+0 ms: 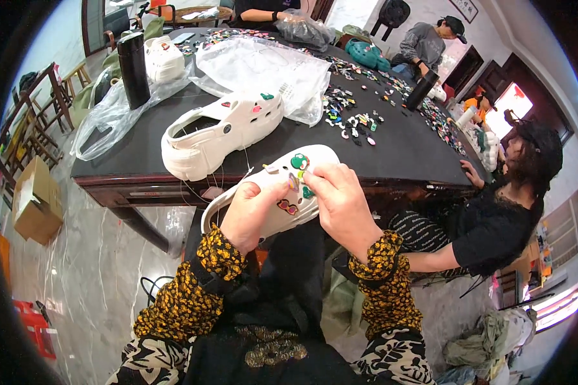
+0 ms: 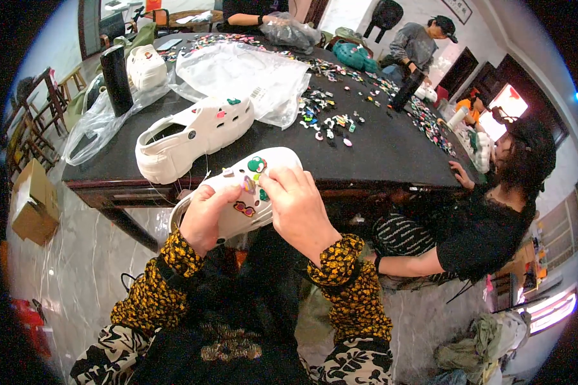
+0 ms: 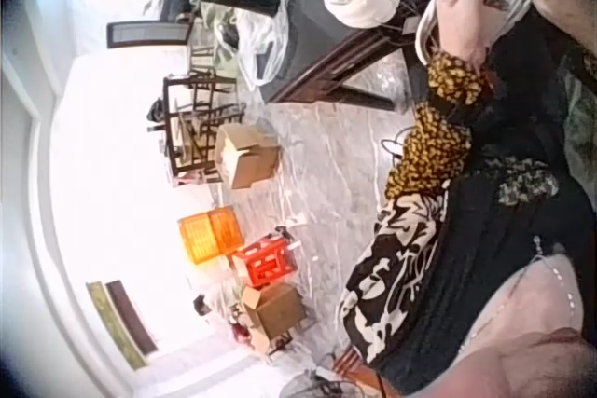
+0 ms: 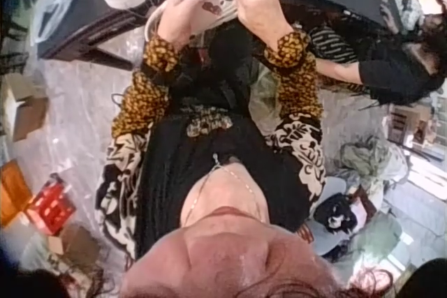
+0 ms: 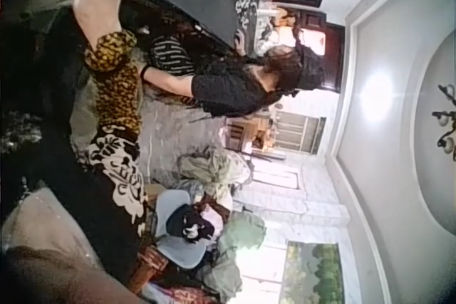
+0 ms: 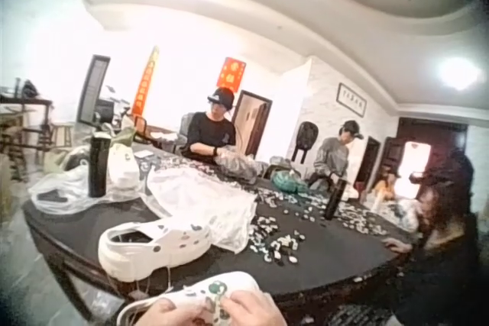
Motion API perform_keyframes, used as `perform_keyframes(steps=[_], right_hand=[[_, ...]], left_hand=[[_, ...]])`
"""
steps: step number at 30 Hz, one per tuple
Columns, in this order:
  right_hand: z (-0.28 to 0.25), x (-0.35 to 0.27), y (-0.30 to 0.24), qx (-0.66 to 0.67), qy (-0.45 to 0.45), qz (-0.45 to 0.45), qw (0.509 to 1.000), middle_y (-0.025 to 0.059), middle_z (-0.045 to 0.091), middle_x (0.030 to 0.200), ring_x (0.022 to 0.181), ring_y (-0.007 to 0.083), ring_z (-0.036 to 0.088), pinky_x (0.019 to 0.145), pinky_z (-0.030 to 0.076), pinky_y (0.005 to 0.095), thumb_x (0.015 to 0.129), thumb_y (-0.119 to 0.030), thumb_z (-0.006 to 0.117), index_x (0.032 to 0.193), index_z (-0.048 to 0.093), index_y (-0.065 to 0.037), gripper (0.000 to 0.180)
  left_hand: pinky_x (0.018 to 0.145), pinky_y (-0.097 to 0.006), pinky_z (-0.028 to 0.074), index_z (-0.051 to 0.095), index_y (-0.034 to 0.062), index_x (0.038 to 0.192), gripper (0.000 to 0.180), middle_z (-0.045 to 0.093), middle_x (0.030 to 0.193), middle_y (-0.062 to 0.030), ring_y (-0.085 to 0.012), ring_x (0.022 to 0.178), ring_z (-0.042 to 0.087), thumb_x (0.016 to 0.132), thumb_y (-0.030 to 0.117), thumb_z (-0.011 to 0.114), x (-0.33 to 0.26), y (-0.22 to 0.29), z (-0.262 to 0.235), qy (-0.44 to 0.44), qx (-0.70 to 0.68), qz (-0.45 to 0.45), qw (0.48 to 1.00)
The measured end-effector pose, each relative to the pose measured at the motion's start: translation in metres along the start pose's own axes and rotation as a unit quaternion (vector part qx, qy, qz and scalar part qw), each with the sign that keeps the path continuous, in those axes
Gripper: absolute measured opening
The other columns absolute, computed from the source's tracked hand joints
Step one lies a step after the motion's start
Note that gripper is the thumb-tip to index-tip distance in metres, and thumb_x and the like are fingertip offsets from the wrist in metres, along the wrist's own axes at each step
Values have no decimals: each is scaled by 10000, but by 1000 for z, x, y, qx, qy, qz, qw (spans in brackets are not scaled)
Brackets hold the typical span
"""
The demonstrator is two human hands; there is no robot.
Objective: Decorate white clog shoes with decorative charms and organize them.
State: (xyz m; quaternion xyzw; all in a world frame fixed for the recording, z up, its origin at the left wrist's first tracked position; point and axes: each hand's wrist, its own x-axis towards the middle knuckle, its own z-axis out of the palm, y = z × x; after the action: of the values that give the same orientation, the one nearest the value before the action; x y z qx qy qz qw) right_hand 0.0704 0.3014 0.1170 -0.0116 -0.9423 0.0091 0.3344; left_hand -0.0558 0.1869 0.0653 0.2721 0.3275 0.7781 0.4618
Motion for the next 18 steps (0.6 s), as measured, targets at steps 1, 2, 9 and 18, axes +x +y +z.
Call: perform_keyframes(steps=[1, 2, 9, 18], right_hand=[[0, -2, 0, -13, -15, 2, 1000, 107, 543, 955, 911, 282, 528, 769, 423, 374, 680, 49, 570, 977, 603, -4, 304], [0, -4, 2, -13, -16, 4, 1000, 107, 543, 955, 911, 282, 528, 769, 423, 374, 680, 49, 570, 977, 603, -4, 304], [3, -11, 7, 31, -9, 26, 999, 94, 532, 985, 932, 267, 516, 778, 404, 360, 687, 61, 537, 1035, 604, -4, 361], [8, -17, 3, -55, -27, 20, 998, 98, 535, 1001, 950, 262, 505, 798, 390, 364, 716, -20, 526, 1054, 593, 26, 347]], left_hand=[[749, -255, 484, 601, 1, 1068, 233, 644, 979, -48, -101, 845, 605, 880, 137, 576, 0, -2, 1, 1, 14, 13, 1000], [749, -255, 484, 601, 1, 1068, 233, 644, 979, -48, -101, 845, 605, 880, 137, 576, 0, -3, 2, 1, 14, 11, 1000], [742, -248, 465, 615, -2, 1062, 228, 646, 968, -33, -86, 841, 586, 884, 129, 559, 3, -9, 6, 3, 46, 34, 998], [730, -246, 460, 625, -16, 1034, 227, 645, 937, -38, -89, 821, 580, 864, 106, 537, 3, -14, 12, 17, 77, 35, 996]])
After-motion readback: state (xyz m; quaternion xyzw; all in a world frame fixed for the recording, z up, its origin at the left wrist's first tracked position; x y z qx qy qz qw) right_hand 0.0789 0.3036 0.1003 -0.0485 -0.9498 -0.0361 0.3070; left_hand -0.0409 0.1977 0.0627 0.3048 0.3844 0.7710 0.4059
